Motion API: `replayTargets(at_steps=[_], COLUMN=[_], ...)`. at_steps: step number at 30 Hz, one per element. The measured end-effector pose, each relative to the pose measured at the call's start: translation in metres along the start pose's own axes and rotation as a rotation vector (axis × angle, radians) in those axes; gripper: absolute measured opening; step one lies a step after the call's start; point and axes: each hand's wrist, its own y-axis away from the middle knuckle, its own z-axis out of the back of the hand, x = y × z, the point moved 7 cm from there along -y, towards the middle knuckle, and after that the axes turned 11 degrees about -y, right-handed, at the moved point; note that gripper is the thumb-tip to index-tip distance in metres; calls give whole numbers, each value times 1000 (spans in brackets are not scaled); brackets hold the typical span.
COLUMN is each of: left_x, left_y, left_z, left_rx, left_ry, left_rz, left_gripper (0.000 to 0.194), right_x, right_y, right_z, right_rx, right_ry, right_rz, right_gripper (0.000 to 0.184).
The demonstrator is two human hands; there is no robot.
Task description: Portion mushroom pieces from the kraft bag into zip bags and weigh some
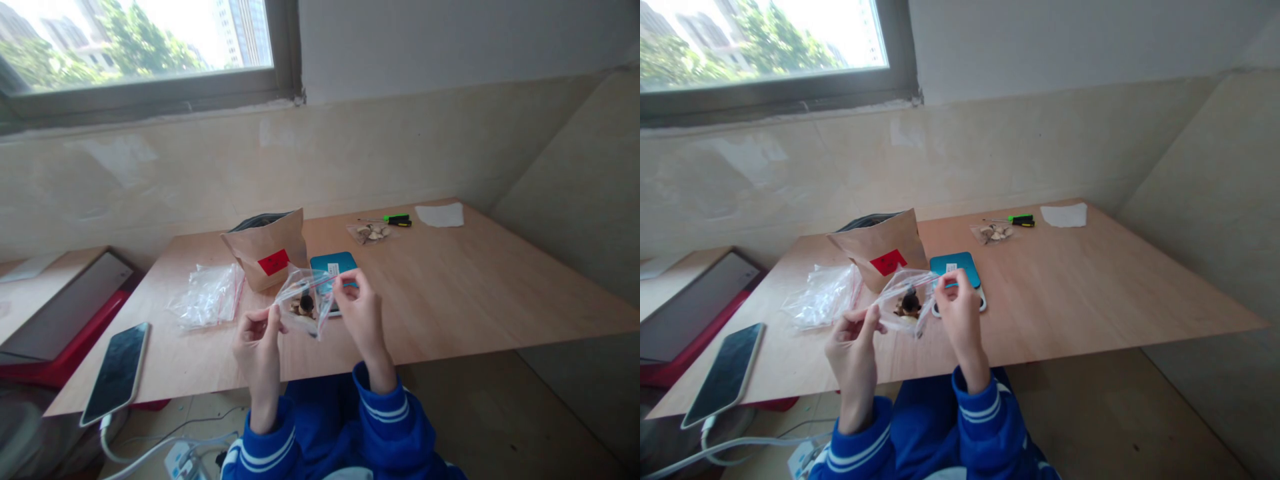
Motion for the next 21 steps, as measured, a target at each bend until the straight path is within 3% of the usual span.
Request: replayTargets(at_steps=[4, 9, 12, 16, 17, 21], left_x=[-6, 3, 32, 53, 54, 58], left_y=[3, -1, -6, 10, 14, 13], left_z=[-8, -23, -25, -55, -58, -50], left_rx=[127, 248, 158, 402, 418, 299], left_ry=[7, 267, 424, 529, 545, 433], left_rz=[-66, -128, 36, 250, 271, 249], left_gripper=[29, 39, 45, 62, 63, 55], right_x=[0, 3, 3, 0, -1, -11], right_y=[-4, 0, 2, 4, 4, 0], right_z=[17, 9, -1, -13, -14, -8], right_rx=[-13, 50, 105, 160, 166, 137], right_ry=[-95, -304, -404, -452, -441, -259], right_rz=[-26, -101, -164, -211, -208, -127], right_gripper=[23, 31, 33, 34, 33, 26])
